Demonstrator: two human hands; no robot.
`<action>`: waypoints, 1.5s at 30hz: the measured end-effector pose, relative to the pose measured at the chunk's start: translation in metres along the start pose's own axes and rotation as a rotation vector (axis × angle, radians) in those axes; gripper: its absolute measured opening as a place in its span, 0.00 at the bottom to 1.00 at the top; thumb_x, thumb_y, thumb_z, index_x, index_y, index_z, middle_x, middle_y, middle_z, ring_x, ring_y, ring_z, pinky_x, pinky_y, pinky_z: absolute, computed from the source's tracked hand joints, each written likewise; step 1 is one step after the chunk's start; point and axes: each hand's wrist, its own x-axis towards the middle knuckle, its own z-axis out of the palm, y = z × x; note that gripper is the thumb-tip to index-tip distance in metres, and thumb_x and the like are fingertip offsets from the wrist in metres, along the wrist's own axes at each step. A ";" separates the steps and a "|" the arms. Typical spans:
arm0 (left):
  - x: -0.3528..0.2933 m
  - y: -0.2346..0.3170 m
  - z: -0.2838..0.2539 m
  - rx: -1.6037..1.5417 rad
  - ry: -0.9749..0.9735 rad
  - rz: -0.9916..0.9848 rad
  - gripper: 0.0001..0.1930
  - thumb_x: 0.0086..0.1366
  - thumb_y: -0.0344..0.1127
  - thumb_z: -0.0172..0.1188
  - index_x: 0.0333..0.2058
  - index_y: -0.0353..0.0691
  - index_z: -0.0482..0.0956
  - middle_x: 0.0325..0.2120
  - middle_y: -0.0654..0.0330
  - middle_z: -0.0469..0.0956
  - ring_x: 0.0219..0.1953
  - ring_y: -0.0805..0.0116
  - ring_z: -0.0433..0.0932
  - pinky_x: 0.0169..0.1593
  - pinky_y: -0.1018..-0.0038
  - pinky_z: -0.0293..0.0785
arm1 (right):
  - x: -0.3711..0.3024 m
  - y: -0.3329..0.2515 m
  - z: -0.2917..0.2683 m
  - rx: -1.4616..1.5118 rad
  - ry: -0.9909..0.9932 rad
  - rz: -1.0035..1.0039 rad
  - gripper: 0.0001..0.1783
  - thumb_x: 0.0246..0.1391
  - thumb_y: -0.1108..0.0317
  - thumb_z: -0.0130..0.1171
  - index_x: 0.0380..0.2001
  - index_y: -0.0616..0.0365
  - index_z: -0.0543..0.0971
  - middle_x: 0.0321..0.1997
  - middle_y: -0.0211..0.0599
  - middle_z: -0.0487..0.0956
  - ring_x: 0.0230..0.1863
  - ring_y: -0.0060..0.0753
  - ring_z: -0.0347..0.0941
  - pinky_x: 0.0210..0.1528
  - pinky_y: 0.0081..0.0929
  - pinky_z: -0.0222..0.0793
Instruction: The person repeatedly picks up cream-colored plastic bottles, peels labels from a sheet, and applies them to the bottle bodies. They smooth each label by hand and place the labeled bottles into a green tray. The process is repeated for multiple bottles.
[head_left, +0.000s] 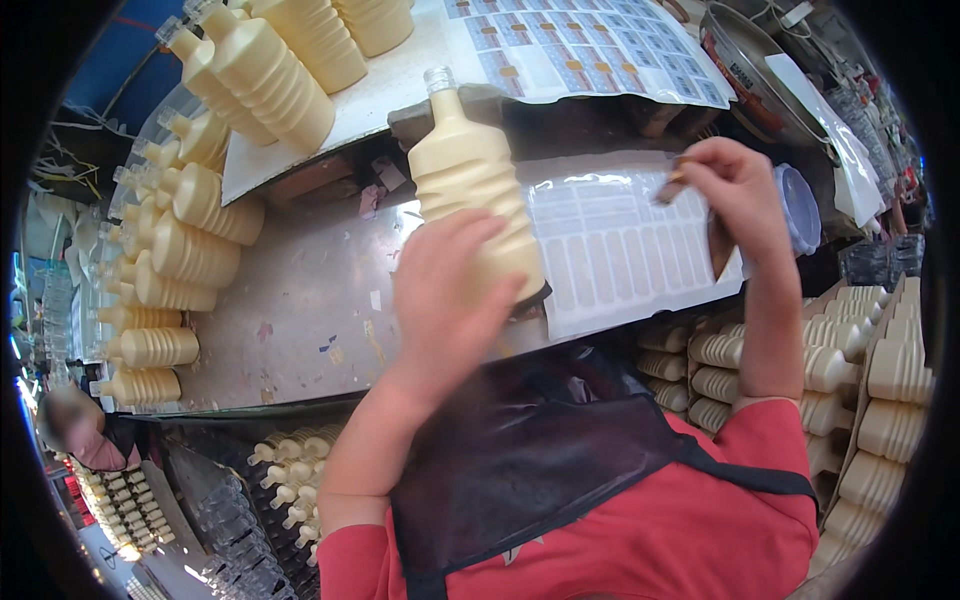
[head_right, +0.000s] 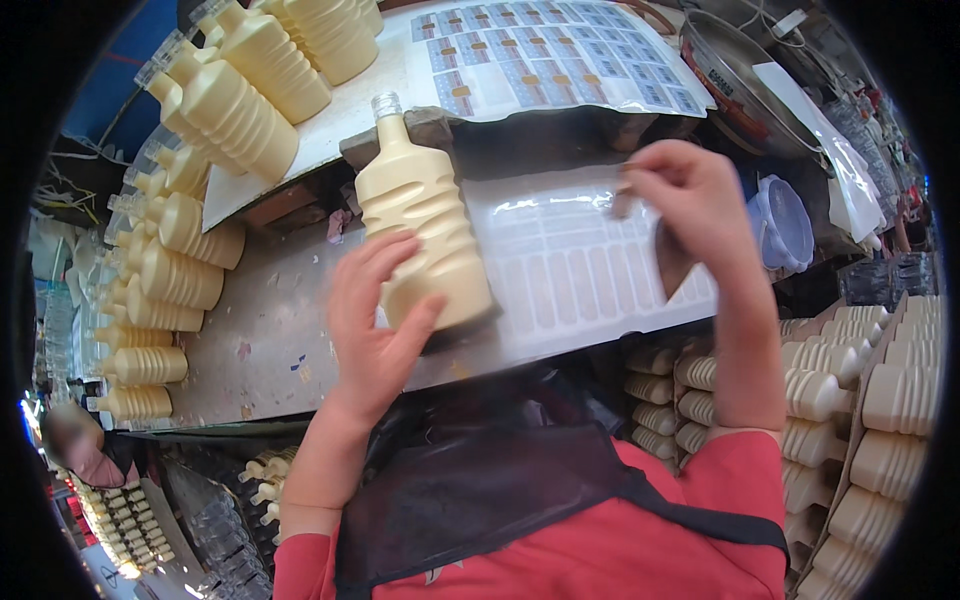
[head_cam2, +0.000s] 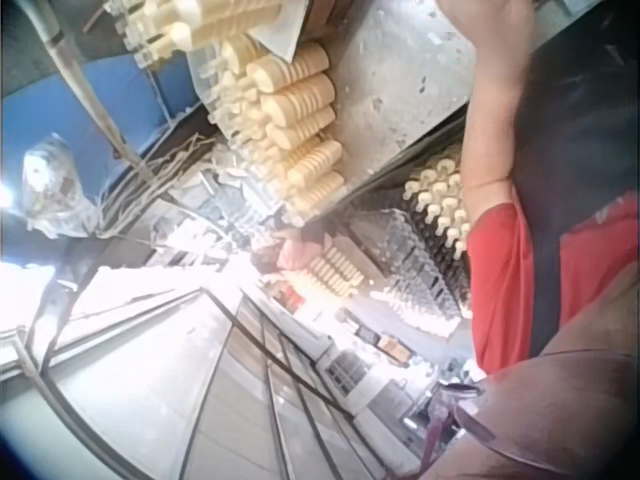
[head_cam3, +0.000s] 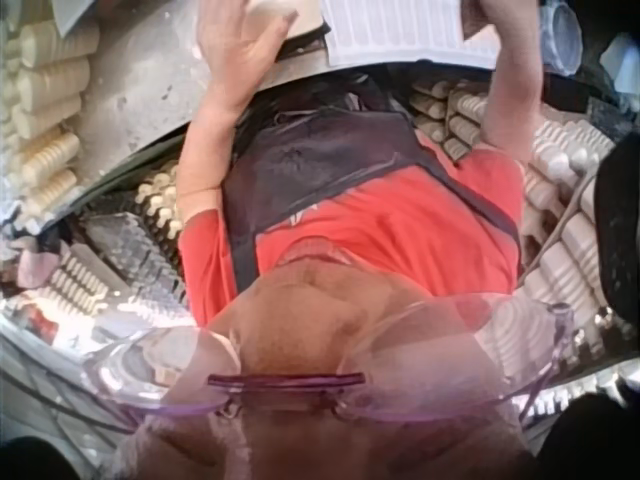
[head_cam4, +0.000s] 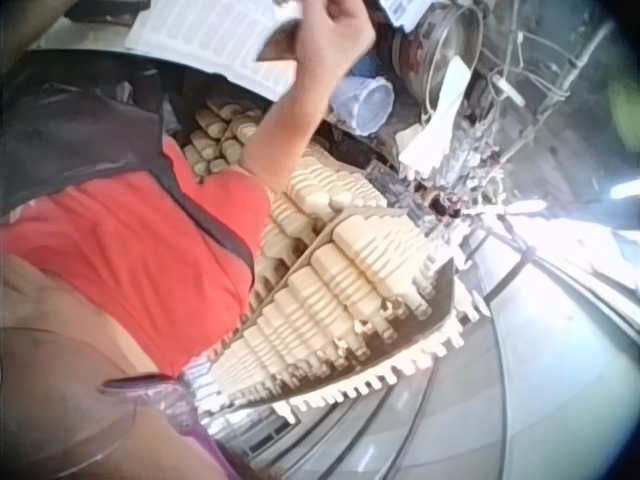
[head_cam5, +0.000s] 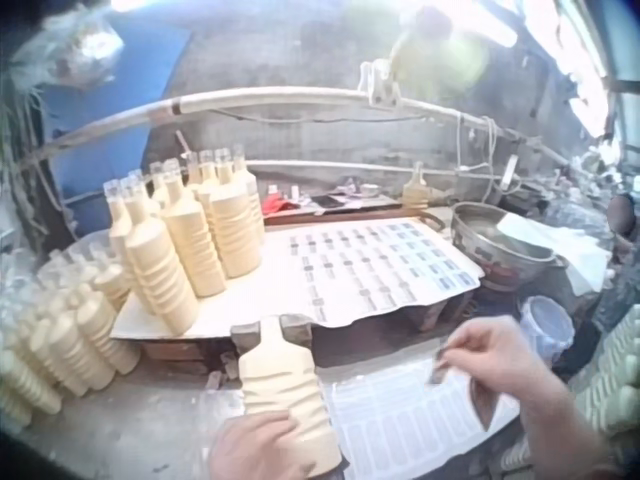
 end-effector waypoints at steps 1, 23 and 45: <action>0.010 0.011 0.004 -0.077 -0.041 -0.053 0.27 0.55 0.38 0.74 0.52 0.36 0.78 0.51 0.51 0.80 0.53 0.49 0.77 0.60 0.59 0.71 | -0.004 -0.019 0.022 0.119 -0.092 0.021 0.05 0.59 0.75 0.63 0.36 0.67 0.82 0.33 0.36 0.86 0.36 0.23 0.83 0.41 0.19 0.77; 0.057 -0.080 0.020 -0.476 0.342 -0.656 0.18 0.72 0.45 0.63 0.46 0.33 0.76 0.39 0.61 0.76 0.37 0.75 0.73 0.45 0.76 0.72 | 0.060 0.010 0.173 0.549 -0.074 0.077 0.06 0.61 0.67 0.63 0.32 0.58 0.80 0.29 0.21 0.78 0.29 0.10 0.67 0.34 0.14 0.63; 0.060 -0.065 0.033 -0.398 0.136 -0.547 0.23 0.74 0.44 0.54 0.59 0.34 0.66 0.53 0.53 0.73 0.52 0.64 0.74 0.58 0.66 0.72 | 0.068 0.011 0.165 0.427 -0.220 0.048 0.22 0.64 0.58 0.62 0.54 0.62 0.79 0.39 0.30 0.81 0.37 0.17 0.71 0.41 0.18 0.68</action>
